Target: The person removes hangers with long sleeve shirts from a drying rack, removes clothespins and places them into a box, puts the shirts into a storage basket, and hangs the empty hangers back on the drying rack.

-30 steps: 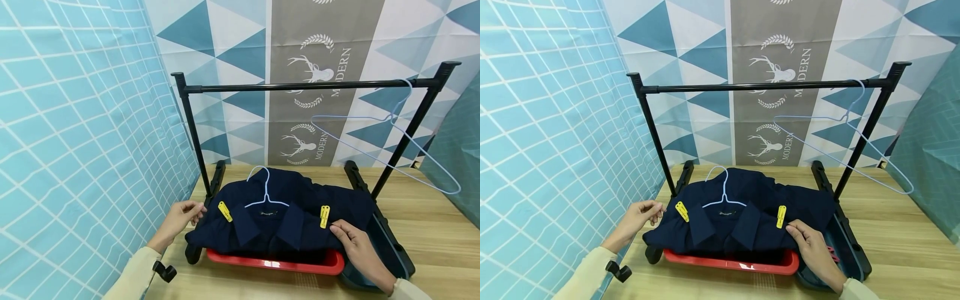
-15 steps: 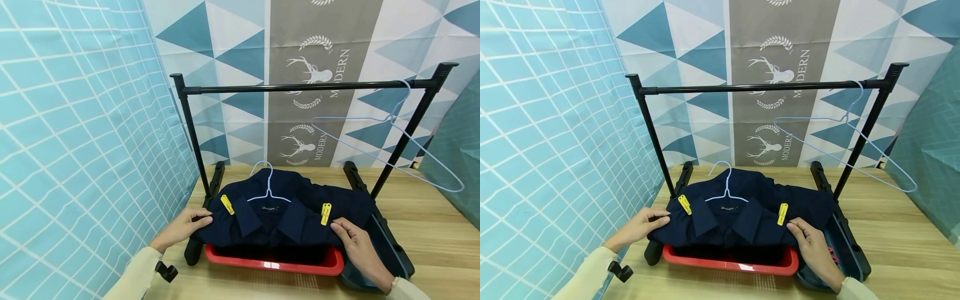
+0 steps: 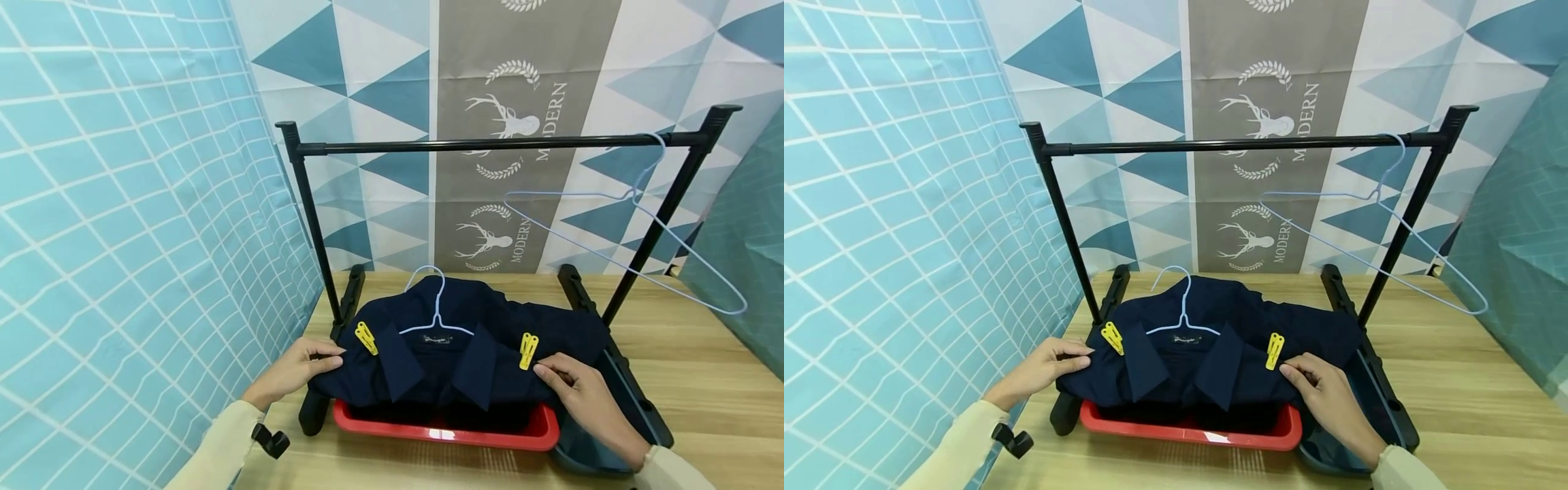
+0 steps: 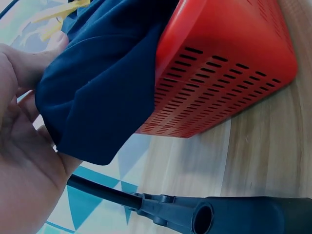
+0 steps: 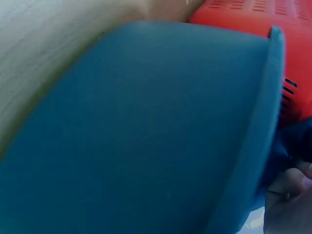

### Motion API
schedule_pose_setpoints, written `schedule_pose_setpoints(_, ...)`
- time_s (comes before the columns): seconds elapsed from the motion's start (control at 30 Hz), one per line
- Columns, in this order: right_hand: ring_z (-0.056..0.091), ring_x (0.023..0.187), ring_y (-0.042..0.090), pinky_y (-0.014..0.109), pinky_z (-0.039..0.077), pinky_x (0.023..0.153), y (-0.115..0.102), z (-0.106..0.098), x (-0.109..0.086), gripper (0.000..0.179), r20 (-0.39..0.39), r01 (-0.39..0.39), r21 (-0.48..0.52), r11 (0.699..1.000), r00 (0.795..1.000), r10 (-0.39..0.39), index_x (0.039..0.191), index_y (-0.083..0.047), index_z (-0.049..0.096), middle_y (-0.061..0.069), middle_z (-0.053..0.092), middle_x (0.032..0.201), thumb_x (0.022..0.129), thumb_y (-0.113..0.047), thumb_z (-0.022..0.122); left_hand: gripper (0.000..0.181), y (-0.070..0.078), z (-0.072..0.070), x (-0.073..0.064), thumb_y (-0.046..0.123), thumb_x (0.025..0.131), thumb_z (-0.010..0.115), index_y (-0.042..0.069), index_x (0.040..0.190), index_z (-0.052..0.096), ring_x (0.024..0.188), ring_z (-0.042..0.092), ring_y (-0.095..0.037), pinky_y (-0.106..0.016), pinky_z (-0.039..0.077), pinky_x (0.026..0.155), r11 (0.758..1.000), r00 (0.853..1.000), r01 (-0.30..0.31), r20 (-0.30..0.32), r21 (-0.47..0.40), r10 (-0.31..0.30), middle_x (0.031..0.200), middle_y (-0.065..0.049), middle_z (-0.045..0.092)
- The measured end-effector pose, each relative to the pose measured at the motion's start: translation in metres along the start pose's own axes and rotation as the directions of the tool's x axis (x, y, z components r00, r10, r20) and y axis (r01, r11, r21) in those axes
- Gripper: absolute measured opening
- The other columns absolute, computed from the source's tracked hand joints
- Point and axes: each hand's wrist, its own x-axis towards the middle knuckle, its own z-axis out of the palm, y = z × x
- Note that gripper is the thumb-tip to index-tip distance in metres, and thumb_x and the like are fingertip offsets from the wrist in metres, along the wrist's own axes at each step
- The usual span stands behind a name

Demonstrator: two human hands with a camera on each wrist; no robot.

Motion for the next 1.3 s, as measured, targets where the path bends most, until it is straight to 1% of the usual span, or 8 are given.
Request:
schedule_pose_setpoints(0.1, 0.054, 0.072, 0.008, 0.026, 0.043, 0.063, -0.001, -0.002, 0.002, 0.011, 0.025, -0.012, 0.012, 1.0, 1.0, 0.011, 0.094, -0.029, 0.075, -0.011, 0.065, 0.09, 0.102, -0.029, 0.067, 0.025, 0.0, 0.001, 0.0, 0.02, 0.1, 0.069, 0.012, 0.122, 0.077, 0.107, 0.065, -0.02, -0.031, 0.051, 0.092, 1.0, 1.0, 0.021, -0.003, 0.004, -0.021, 0.113, -0.002, 0.072)
schedule_pose_setpoints(0.23, 0.056, 0.075, 0.008, 0.026, 0.045, 0.064, -0.006, -0.006, 0.007, 0.009, 0.066, -0.039, 0.023, 0.999, 0.997, 0.038, 0.103, -0.024, 0.075, -0.008, 0.065, 0.095, 0.101, -0.03, 0.069, 0.026, 0.0, 0.003, -0.001, 0.022, 0.099, 0.07, 0.012, 0.122, 0.077, 0.107, 0.064, -0.019, -0.03, 0.051, 0.091, 0.998, 0.998, 0.06, -0.016, 0.005, -0.06, 0.112, -0.001, 0.072)
schedule_pose_setpoints(0.47, 0.053, 0.067, 0.012, 0.027, 0.042, 0.058, -0.016, -0.017, 0.022, 0.032, 0.155, -0.084, 0.04, 0.996, 0.985, 0.077, 0.12, -0.013, 0.071, 0.0, 0.063, 0.098, 0.099, -0.037, 0.071, 0.024, -0.002, 0.006, -0.003, 0.022, 0.098, 0.071, 0.015, 0.121, 0.078, 0.107, 0.065, -0.018, -0.03, 0.051, 0.092, 0.997, 0.996, 0.075, -0.044, 0.006, -0.074, 0.113, 0.0, 0.072)
schedule_pose_setpoints(0.67, 0.058, 0.074, 0.014, 0.027, 0.046, 0.062, -0.026, -0.023, 0.033, 0.043, 0.192, -0.106, 0.051, 0.993, 0.977, 0.094, 0.126, -0.013, 0.07, 0.0, 0.069, 0.105, 0.1, -0.047, 0.066, 0.024, -0.003, 0.006, -0.003, 0.024, 0.099, 0.071, 0.016, 0.119, 0.079, 0.109, 0.065, -0.02, -0.03, 0.05, 0.094, 0.997, 0.996, 0.078, -0.053, 0.021, -0.077, 0.113, 0.0, 0.073)
schedule_pose_setpoints(0.8, 0.062, 0.076, 0.013, 0.027, 0.048, 0.064, -0.03, -0.024, 0.036, 0.034, 0.173, -0.069, 0.058, 0.996, 0.983, 0.058, 0.121, -0.016, 0.071, -0.003, 0.071, 0.104, 0.1, -0.042, 0.067, 0.024, -0.004, 0.004, -0.002, 0.024, 0.099, 0.071, 0.014, 0.12, 0.079, 0.106, 0.064, -0.018, -0.029, 0.05, 0.092, 0.998, 0.997, 0.057, -0.045, 0.02, -0.056, 0.111, 0.0, 0.073)
schedule_pose_setpoints(1.03, 0.056, 0.063, 0.012, 0.027, 0.043, 0.054, -0.033, -0.027, 0.045, 0.03, 0.087, 0.018, 0.018, 1.0, 0.996, -0.02, 0.12, -0.014, 0.072, -0.002, 0.072, 0.1, 0.099, -0.036, 0.071, 0.026, -0.004, -0.006, -0.003, 0.014, 0.104, 0.062, 0.008, 0.127, 0.074, 0.105, 0.064, -0.018, -0.03, 0.053, 0.089, 0.997, 0.997, -0.063, 0.036, -0.054, 0.065, 0.116, -0.007, 0.07)
schedule_pose_setpoints(1.13, 0.056, 0.063, 0.014, 0.028, 0.043, 0.054, -0.033, -0.028, 0.048, 0.031, 0.087, 0.016, 0.021, 1.0, 0.996, -0.018, 0.12, -0.014, 0.072, 0.0, 0.072, 0.101, 0.099, -0.036, 0.071, 0.028, -0.005, -0.009, -0.004, 0.012, 0.105, 0.06, 0.008, 0.129, 0.073, 0.107, 0.063, -0.018, -0.03, 0.053, 0.088, 0.993, 0.994, -0.081, 0.07, -0.083, 0.087, 0.119, -0.008, 0.069)
schedule_pose_setpoints(1.3, 0.055, 0.063, 0.013, 0.028, 0.042, 0.054, -0.032, -0.027, 0.047, 0.021, 0.08, 0.019, 0.031, 0.999, 0.997, -0.021, 0.113, -0.018, 0.071, -0.003, 0.07, 0.095, 0.097, -0.033, 0.074, 0.028, -0.004, -0.009, -0.006, 0.011, 0.103, 0.062, 0.007, 0.129, 0.072, 0.098, 0.061, -0.016, -0.029, 0.051, 0.079, 0.992, 0.992, -0.085, 0.081, -0.093, 0.092, 0.113, -0.008, 0.069)
